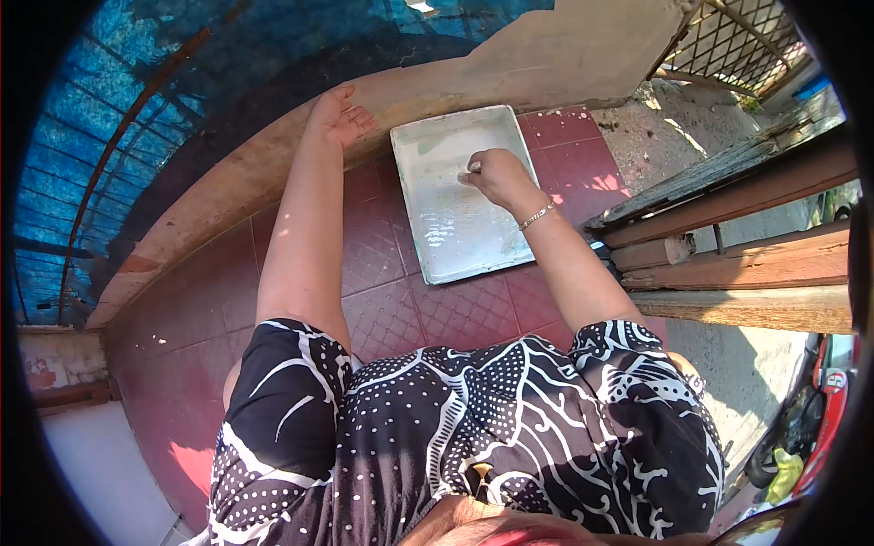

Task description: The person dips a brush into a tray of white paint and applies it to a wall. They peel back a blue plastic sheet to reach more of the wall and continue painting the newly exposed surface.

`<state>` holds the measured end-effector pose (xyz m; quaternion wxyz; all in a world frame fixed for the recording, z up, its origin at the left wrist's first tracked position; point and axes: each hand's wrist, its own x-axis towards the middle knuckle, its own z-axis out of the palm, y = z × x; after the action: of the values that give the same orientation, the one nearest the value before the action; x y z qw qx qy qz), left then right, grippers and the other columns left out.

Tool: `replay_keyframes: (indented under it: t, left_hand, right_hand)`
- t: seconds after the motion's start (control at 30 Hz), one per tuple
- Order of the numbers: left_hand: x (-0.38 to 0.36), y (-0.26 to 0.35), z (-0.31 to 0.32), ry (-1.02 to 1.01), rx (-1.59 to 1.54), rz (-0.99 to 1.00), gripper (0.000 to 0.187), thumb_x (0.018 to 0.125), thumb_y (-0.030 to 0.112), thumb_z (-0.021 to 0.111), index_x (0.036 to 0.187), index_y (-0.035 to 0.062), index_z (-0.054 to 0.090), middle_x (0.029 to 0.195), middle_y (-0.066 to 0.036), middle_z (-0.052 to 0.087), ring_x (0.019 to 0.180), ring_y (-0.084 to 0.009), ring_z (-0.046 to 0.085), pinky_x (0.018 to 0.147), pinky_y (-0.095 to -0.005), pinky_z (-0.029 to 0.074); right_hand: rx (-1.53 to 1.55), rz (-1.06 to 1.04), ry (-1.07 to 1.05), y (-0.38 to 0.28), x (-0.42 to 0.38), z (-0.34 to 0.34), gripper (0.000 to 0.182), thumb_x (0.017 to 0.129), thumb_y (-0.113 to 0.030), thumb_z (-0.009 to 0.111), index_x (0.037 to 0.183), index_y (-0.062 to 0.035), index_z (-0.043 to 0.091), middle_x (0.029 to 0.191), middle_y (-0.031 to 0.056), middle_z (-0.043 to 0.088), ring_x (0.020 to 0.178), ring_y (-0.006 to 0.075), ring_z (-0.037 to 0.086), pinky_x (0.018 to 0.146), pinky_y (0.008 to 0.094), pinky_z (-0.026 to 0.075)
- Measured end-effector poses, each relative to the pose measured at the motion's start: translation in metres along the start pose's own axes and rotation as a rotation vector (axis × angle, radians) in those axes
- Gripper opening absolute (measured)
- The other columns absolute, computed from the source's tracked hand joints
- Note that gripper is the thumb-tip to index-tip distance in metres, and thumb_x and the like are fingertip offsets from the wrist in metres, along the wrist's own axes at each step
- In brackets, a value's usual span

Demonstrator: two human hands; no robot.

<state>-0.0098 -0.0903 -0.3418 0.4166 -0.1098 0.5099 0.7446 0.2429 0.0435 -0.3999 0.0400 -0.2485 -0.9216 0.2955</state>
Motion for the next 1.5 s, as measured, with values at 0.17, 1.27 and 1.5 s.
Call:
replay_keyframes:
  t: [0.17, 1.27, 1.5]
  left_hand:
    - [-0.004, -0.001, -0.024, -0.109, -0.13, 0.147, 0.07, 0.09, 0.023, 0.055, 0.144, 0.0041, 0.016, 0.151, -0.022, 0.007, 0.138, -0.0384, 0.017, 0.109, -0.0532, 0.023]
    - [-0.012, -0.017, 0.105, 0.211, 2.027, 1.94, 0.109, 0.06, 0.036, 0.082, 0.146, 0.0252, 0.015, 0.151, -0.015, 0.003, 0.138, -0.044, 0.004, 0.106, -0.0663, 0.005]
    - [0.019, -0.024, 0.092, 0.14, 1.806, 2.061, 0.096, 0.065, 0.019, 0.07, 0.146, 0.0293, 0.019, 0.153, -0.013, 0.004, 0.14, -0.0428, 0.0, 0.104, -0.0696, 0.003]
  right_hand:
    - [0.117, 0.013, 0.098, 0.021, -0.016, 0.028, 0.027, 0.079, -0.026, 0.067, 0.078, 0.001, 0.067, 0.072, 0.0217, 0.063, 0.069, 0.035, 0.062, 0.067, 0.0404, 0.048]
    - [0.022, 0.052, 0.059, 0.002, -0.044, 0.039, 0.026, 0.085, -0.027, 0.058, 0.095, -0.0027, 0.061, 0.095, 0.0208, 0.06, 0.089, 0.0388, 0.06, 0.079, 0.0443, 0.049]
    - [0.058, 0.044, 0.06, 0.002, -0.05, 0.043, 0.025, 0.086, -0.027, 0.057, 0.094, -0.0036, 0.06, 0.094, 0.0216, 0.06, 0.089, 0.039, 0.06, 0.079, 0.0445, 0.049]
